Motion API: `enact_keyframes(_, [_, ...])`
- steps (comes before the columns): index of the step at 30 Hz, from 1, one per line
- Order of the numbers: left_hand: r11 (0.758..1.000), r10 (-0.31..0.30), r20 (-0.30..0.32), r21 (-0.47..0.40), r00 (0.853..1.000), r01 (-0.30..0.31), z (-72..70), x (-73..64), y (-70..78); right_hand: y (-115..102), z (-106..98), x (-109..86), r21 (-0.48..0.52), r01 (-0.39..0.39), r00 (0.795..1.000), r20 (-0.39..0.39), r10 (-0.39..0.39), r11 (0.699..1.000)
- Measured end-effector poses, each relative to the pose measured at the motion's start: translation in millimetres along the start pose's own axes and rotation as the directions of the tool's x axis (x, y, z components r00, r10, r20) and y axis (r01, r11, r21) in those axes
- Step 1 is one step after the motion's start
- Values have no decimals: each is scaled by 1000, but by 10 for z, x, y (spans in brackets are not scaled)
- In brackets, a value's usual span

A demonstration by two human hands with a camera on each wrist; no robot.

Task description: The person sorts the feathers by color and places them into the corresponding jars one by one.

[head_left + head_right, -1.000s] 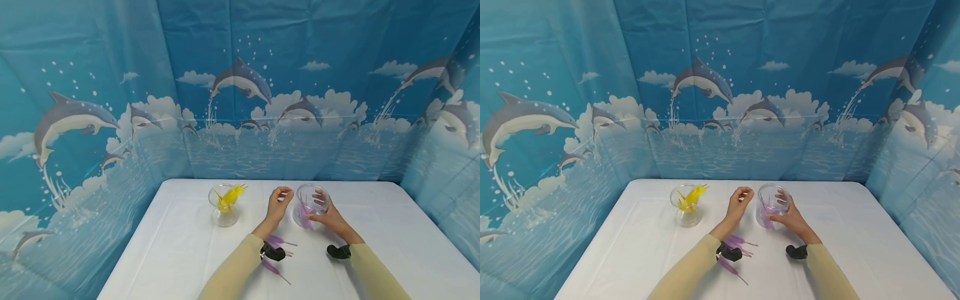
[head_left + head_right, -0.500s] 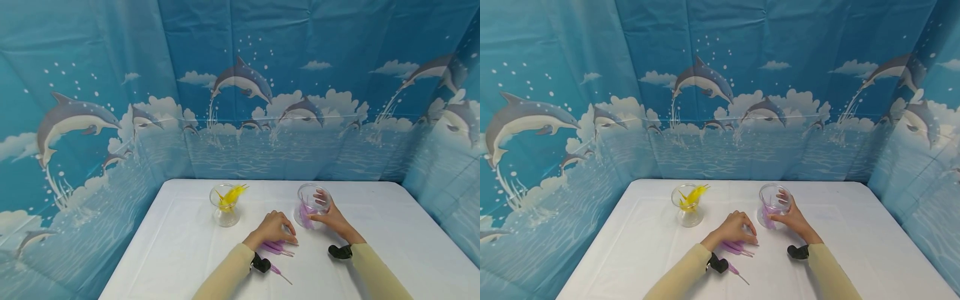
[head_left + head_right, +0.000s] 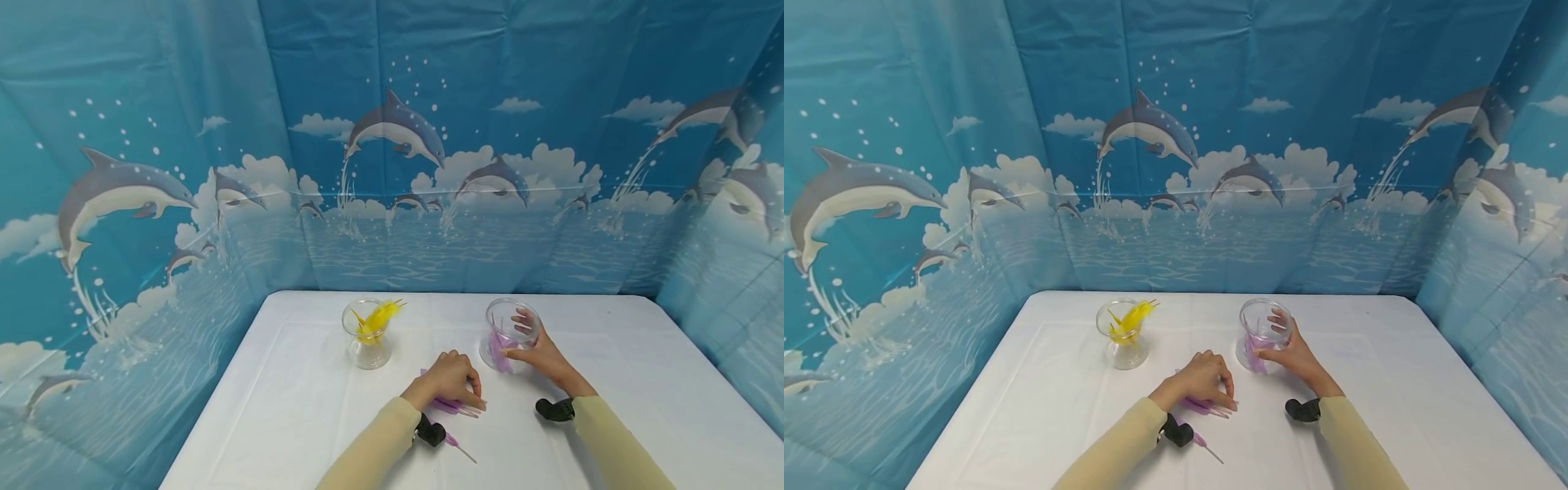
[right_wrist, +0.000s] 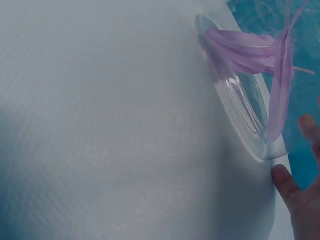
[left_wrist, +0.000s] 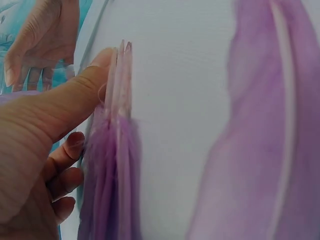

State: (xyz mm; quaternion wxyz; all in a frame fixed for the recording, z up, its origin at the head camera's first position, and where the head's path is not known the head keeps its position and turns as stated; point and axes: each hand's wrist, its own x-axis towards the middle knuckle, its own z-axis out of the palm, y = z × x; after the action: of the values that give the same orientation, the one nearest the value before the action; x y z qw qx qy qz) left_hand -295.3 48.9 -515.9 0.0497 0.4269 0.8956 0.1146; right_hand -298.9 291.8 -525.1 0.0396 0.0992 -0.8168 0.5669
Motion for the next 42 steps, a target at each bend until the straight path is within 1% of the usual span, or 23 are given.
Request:
enact_keyframes(4, [997, 38, 10, 62, 999, -39, -27, -10, 20, -9, -17, 10, 11, 0, 1000, 2, 0, 1000])
enact_keyframes(8, [983, 85, 19, 159, 996, -87, -29, 5, 37, -12, -38, 18, 8, 6, 1000, -4, -6, 1000])
enact_keyframes(10, [980, 91, 19, 178, 996, -93, -24, 12, 37, -18, -40, 17, 4, 7, 1000, -6, -6, 1000])
enact_keyframes(11, [980, 91, 16, 174, 996, -92, -21, 11, 36, -20, -40, 14, 3, 6, 1000, -7, -6, 1000])
enact_keyframes(14, [990, 79, -9, 122, 997, -77, -10, 1, 24, -28, -31, -7, -1, 3, 1000, -6, -3, 1000])
enact_keyframes(18, [999, 47, -75, -8, 996, -47, -41, -7, 4, -26, -21, -33, -10, 8, 1000, -3, -8, 1000])
enact_keyframes(21, [994, 23, -134, -106, 991, -37, -124, 6, -6, -3, -22, -27, -19, 6, 1000, -3, -6, 1000])
enact_keyframes(24, [978, 10, -199, -201, 980, -51, -241, 36, -8, 24, -25, -8, -19, 2, 1000, -5, -2, 1000])
enact_keyframes(26, [957, 9, -249, -280, 968, -81, -332, 68, -4, 31, -23, 1, -15, 1, 1000, -6, -1, 1000])
enact_keyframes(28, [928, 14, -307, -351, 952, -127, -429, 108, 6, 29, -21, 5, -9, 1, 1000, -8, -1, 1000])
enact_keyframes(32, [848, -6, -414, -484, 910, -215, -602, 215, 34, 7, -10, 1, 1, 1, 1000, -2, -1, 1000])
enact_keyframes(36, [758, -67, -503, -587, 862, -284, -773, 330, 93, -22, 3, -15, 5, 0, 1000, 1, 0, 1000])
enact_keyframes(37, [737, -80, -522, -604, 849, -302, -813, 358, 112, -28, 5, -19, 5, 2, 1000, 1, -2, 1000])
enact_keyframes(40, [663, -123, -570, -656, 812, -361, -936, 420, 176, -46, 5, -27, 2, 3, 1000, -4, -3, 1000])
enact_keyframes(42, [600, -147, -591, -690, 793, -404, -1013, 445, 222, -51, 0, -25, 0, 5, 1000, -6, -5, 1000])
